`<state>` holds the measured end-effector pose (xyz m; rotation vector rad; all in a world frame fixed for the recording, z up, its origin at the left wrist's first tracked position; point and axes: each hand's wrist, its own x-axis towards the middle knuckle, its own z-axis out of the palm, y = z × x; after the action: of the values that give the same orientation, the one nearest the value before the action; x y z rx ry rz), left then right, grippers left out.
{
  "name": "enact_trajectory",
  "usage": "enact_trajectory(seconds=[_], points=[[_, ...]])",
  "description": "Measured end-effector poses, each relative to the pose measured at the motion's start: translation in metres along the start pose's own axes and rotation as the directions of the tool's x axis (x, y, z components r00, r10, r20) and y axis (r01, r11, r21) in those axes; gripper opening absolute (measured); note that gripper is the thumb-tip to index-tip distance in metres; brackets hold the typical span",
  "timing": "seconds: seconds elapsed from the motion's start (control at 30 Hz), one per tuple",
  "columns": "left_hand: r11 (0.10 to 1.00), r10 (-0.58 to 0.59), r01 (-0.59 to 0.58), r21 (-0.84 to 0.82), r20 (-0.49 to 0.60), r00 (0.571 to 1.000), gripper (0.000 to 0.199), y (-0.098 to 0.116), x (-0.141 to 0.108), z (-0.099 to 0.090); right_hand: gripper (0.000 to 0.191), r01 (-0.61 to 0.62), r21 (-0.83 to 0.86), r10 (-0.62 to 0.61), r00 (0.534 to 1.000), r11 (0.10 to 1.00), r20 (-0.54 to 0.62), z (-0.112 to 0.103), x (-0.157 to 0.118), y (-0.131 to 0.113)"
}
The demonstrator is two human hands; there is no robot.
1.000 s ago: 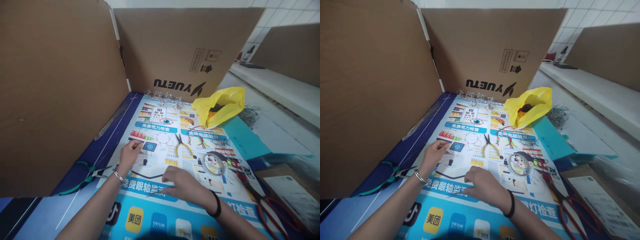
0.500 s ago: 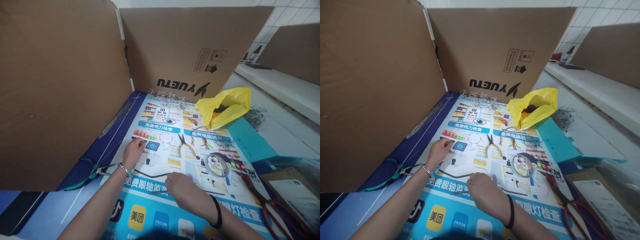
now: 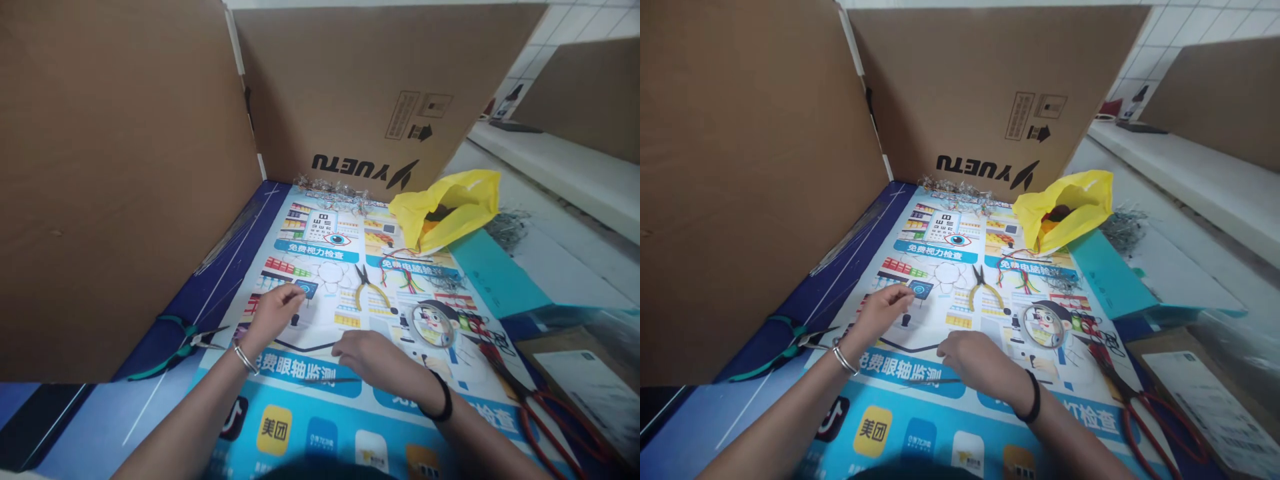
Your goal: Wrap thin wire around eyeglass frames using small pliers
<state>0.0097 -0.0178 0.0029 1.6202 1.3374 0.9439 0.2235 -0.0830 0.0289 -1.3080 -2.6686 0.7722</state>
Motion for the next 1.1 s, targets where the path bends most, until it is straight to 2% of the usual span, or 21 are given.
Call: enact_trajectory(seconds=[0.07,0.17,0.23,0.3,0.43,0.57,0.77,0.9,1.1], points=[[0.994,0.104,-0.106,-0.001,0.189,0.976,0.017,0.009,-0.008,0.006,0.026,0.022,0.017,-0.022,1.000,1.000,-0.022,-0.002,0.001,0.006],[0.965,0.237,-0.262,-0.004,0.437,0.868,0.018,0.020,-0.018,0.011,0.026,-0.013,-0.011,0.012,0.995,1.000,-0.101,-0.001,0.001,0.014],[0.944,0.257,-0.327,0.049,0.511,0.820,0.019,0.024,-0.022,0.013,0.026,-0.037,-0.014,0.035,0.989,0.999,-0.144,0.001,0.001,0.017],[0.911,0.236,-0.381,0.158,0.557,0.796,0.022,0.026,-0.025,0.016,0.026,-0.039,-0.009,0.037,0.985,0.999,-0.168,0.002,0.002,0.018],[0.748,0.262,-0.553,0.366,0.603,0.754,0.026,0.027,-0.029,0.021,0.025,-0.054,-0.101,0.037,0.986,0.993,-0.161,0.003,0.003,0.015],[0.565,0.288,-0.634,0.528,0.594,0.751,0.019,0.030,-0.035,0.025,0.020,-0.100,-0.271,0.058,0.985,0.957,-0.161,0.001,0.002,0.004],[0.428,0.291,-0.657,0.621,0.594,0.750,0.012,0.030,-0.041,0.036,0.015,-0.116,-0.425,0.060,0.988,0.898,-0.143,0.009,0.002,-0.010],[0.400,0.282,-0.659,0.637,0.599,0.750,0.011,0.031,-0.042,0.038,0.012,-0.161,-0.479,0.083,0.980,0.863,-0.180,0.014,0.004,-0.015],[0.439,0.264,-0.623,0.647,0.570,0.778,0.013,0.029,-0.041,0.038,0.010,-0.221,-0.458,0.137,0.968,0.861,-0.209,0.014,0.007,-0.017]])
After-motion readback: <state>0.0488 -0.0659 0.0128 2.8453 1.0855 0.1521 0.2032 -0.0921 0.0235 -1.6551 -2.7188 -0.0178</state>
